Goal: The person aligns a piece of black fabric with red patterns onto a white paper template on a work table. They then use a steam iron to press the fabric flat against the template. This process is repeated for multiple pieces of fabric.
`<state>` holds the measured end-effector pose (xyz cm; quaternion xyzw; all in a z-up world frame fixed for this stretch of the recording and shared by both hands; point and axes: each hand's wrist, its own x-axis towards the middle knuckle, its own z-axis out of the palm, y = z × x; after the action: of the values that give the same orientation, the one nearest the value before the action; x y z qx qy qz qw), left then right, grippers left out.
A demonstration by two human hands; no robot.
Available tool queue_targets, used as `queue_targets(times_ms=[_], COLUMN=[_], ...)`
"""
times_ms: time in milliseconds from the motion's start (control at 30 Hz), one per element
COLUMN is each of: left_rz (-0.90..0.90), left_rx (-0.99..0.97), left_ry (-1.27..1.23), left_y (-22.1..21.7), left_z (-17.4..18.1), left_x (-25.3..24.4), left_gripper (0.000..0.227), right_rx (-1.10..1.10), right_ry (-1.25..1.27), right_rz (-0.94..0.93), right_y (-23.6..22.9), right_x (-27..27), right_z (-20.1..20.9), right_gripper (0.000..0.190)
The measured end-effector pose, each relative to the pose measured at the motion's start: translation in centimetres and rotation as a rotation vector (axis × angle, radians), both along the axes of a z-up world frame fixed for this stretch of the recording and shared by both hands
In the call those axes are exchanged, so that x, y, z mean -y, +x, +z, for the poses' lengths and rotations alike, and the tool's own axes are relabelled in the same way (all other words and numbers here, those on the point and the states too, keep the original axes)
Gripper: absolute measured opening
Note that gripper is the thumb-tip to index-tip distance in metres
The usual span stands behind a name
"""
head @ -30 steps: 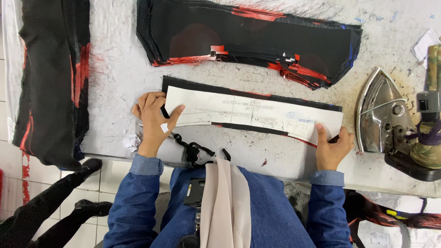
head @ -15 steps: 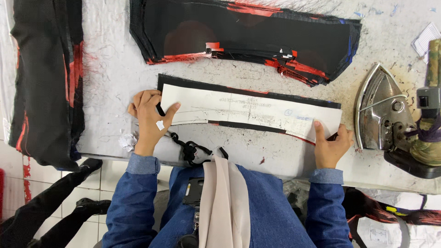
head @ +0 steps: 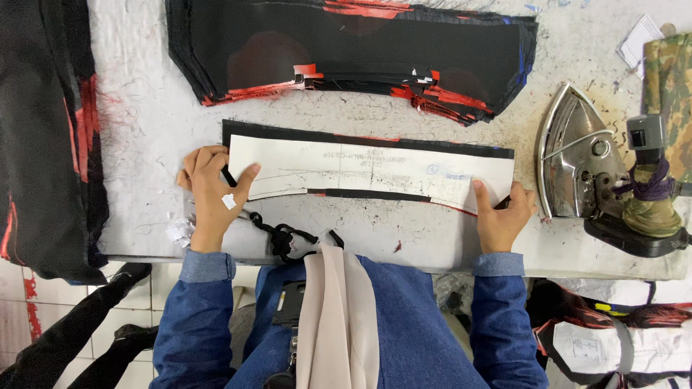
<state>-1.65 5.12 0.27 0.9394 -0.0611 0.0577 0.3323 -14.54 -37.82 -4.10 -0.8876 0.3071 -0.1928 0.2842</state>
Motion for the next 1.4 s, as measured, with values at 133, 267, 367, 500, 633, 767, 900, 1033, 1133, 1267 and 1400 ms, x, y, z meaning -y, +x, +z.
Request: queue_targets(times_ms=[133, 267, 367, 500, 633, 767, 900, 1033, 1133, 1267, 1400], left_rz=[0.001, -0.009, -0.007, -0.006, -0.006, 0.002, -0.005, -0.006, 0.005, 0.022, 0.137], left_rx=[0.01, 0.008, 0.006, 0.007, -0.016, -0.014, -0.023, -0.008, 0.003, 0.09, 0.16], left_ry=[-0.024, -0.039, -0.023, -0.042, -0.023, 0.015, -0.003, 0.0, 0.015, 0.138, 0.157], left_y=[0.0, 0.0, -0.1, -0.1, -0.1, -0.2, -0.1, 0.0, -0.1, 0.0, -0.8], left_z=[0.4, 0.9, 0.8, 1.1, 0.7, -0.4, 0.3, 0.7, -0.2, -2.0, -0.6], left_x=[0.2, 0.5, 0.4, 0.6, 0.5, 0.1, 0.4, 0.7, 0.2, -0.7, 1.0], left_gripper=[0.033, 0.033, 0.033, 0.033, 0.032, 0.033, 0.032, 0.032, 0.033, 0.037, 0.043], right_rx=[0.002, -0.004, -0.017, -0.018, 0.086, 0.151, 0.1, 0.059, 0.065, 0.068, 0.081], right_ry=[-0.031, -0.122, -0.267, -0.284, -0.253, -0.361, -0.466, -0.487, -0.493, -0.514, -0.545], right_rz=[0.011, 0.026, -0.033, -0.076, 0.029, 0.221, 0.275, 0.274, 0.265, 0.265, 0.281], right_y=[-0.2, -0.5, -0.6, -2.4, -4.0, -4.1, -4.0, -3.9, -3.7, -3.9, -4.1], right_x=[0.5, 0.9, -0.3, 0.3, -1.2, -3.0, -3.5, -3.7, -3.8, -3.4, -3.4], right_z=[-0.6, -1.4, 0.2, -0.6, 1.1, 2.6, 2.6, 3.1, 3.1, 2.5, 2.2], right_gripper=[0.042, 0.044, 0.055, 0.036, 0.016, 0.026, 0.023, 0.023, 0.023, 0.022, 0.02])
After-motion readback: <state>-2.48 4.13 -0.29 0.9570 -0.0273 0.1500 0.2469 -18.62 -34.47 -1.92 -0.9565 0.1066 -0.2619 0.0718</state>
